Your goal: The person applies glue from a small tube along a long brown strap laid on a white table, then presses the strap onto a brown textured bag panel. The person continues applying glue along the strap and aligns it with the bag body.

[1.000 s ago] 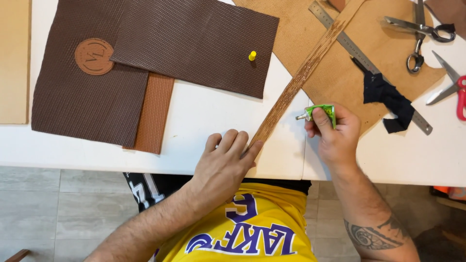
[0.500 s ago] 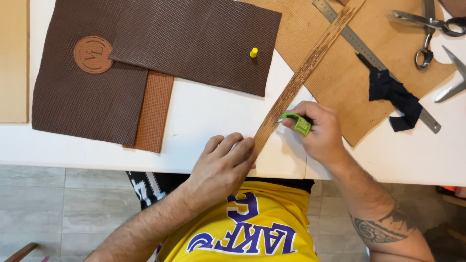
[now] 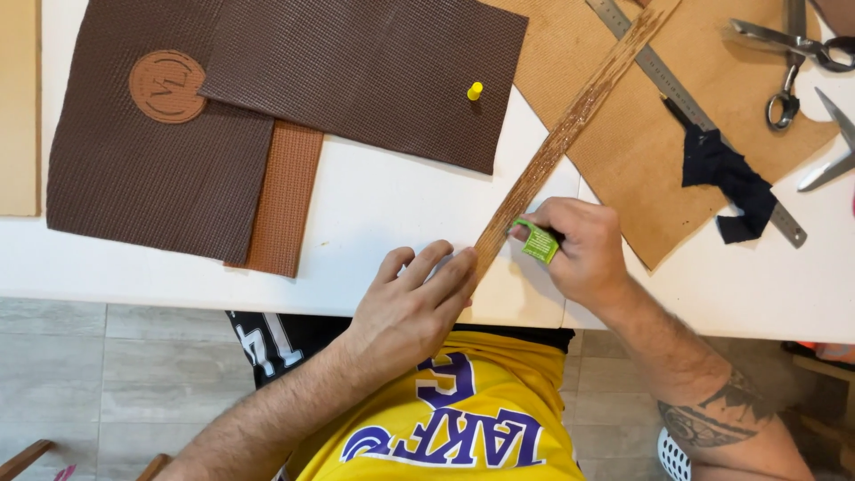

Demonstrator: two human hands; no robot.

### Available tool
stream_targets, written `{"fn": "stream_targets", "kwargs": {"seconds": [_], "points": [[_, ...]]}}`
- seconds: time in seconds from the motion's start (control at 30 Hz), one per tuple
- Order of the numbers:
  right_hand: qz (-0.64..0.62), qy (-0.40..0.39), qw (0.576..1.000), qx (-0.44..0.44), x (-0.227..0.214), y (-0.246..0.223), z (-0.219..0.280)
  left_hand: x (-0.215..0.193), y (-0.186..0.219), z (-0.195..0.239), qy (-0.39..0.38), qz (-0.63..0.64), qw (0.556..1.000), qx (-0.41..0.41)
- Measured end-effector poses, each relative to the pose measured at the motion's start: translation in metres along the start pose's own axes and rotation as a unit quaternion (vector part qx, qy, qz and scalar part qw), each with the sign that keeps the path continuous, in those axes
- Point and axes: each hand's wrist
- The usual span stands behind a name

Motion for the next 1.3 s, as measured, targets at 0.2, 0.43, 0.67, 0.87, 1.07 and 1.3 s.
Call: {"fn": "stream_targets", "kwargs": {"seconds": [0.2, 0.43, 0.67, 0.87, 1.07, 1.3], "points": [[-0.014, 0.012, 1.000, -0.017, 0.005, 0.008, 0.004, -0.001, -0.003, -0.001, 0.000, -0.002, 1.000, 0.005], [-0.017, 0.025, 0.999, -0.012, 0.005, 0.012, -0.001, 0.000, 0.000, 0.000, -0.004, 0.000, 1.000, 0.000], [0.002, 0.005, 1.000, -0.014, 0.008, 0.003, 0.000, -0.002, 0.001, -0.001, -0.002, -0.002, 1.000, -0.003], [0.004, 0.014, 1.000, -0.024, 0.005, 0.000, -0.008, -0.004, 0.000, -0.003, -0.009, 0.013, 1.000, -0.014], [-0.019, -0.002, 1.000, -0.024, 0.009, 0.000, -0.008, -0.002, -0.001, -0.005, 0.003, 0.002, 1.000, -0.021], [-0.025, 0.005, 1.000, -0.014, 0.008, 0.001, -0.018, 0.002, -0.002, -0.004, 0.004, 0.005, 1.000, -0.024]]}}
Point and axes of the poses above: each hand's wrist, its own z-axis away from the middle knuckle, its own x-axis out of the palm, y = z × x, and after that the axes turned 9 degrees about x, right-handed
